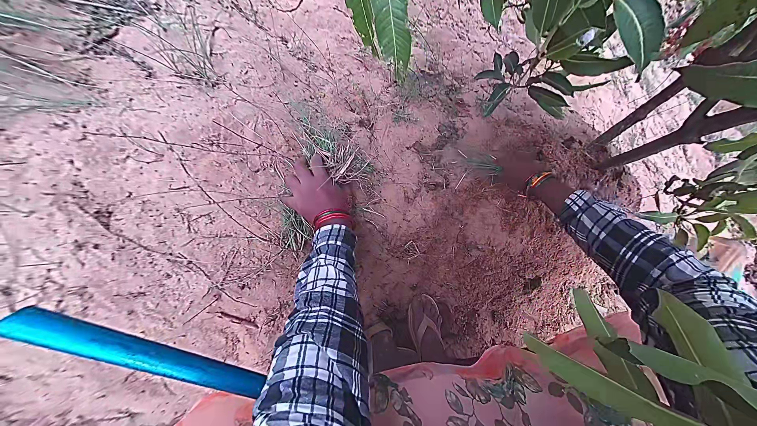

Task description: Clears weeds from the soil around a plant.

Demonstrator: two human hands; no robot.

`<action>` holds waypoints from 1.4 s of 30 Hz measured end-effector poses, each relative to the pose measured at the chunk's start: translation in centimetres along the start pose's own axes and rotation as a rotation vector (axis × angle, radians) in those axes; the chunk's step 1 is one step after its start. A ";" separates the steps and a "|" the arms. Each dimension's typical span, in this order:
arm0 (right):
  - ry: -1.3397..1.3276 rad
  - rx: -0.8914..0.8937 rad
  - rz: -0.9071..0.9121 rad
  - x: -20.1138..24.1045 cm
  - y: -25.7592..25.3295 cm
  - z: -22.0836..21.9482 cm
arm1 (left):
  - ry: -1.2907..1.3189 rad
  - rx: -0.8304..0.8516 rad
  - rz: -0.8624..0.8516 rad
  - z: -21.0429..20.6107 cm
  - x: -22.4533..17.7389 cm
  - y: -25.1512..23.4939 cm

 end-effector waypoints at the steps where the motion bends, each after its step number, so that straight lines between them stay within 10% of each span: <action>1: -0.086 -0.004 0.023 -0.1 1.6 -0.2 | 0.009 0.011 0.007 0.1 -0.1 0.1; 6: -0.424 -0.254 0.032 -3.9 6.5 -2.3 | 0.010 -0.008 -0.004 0.0 0.0 0.1; 10: -0.415 -0.109 -0.620 -7.2 8.2 2.7 | 0.023 -0.004 -0.007 -0.1 0.1 0.2; 14: -0.293 -0.659 -0.712 -12.9 6.9 -0.3 | -0.011 0.003 -0.006 -0.5 0.3 0.0; 16: -0.459 0.048 -0.958 -11.3 6.4 4.3 | 0.000 0.019 -0.006 -0.3 0.1 0.1; 19: -0.528 -0.309 -0.749 -16.7 1.0 -1.7 | 0.015 0.024 -0.006 -0.1 0.1 0.1; 33: -0.338 -0.150 -0.741 -16.8 -2.8 -1.4 | 0.076 0.039 -0.024 0.2 0.1 0.0; 42: -0.757 -0.681 -0.774 -19.7 -1.4 7.0 | 0.091 0.043 -0.022 0.9 -0.2 0.3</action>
Point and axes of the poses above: each hand's wrist, its own y-axis away from the middle knuckle, its own z-axis out of the back of the hand, x = y × z, the point moved 2 cm from there along -y, towards the middle knuckle, and after that the axes turned 12 degrees about -z, right-handed, at the moved point
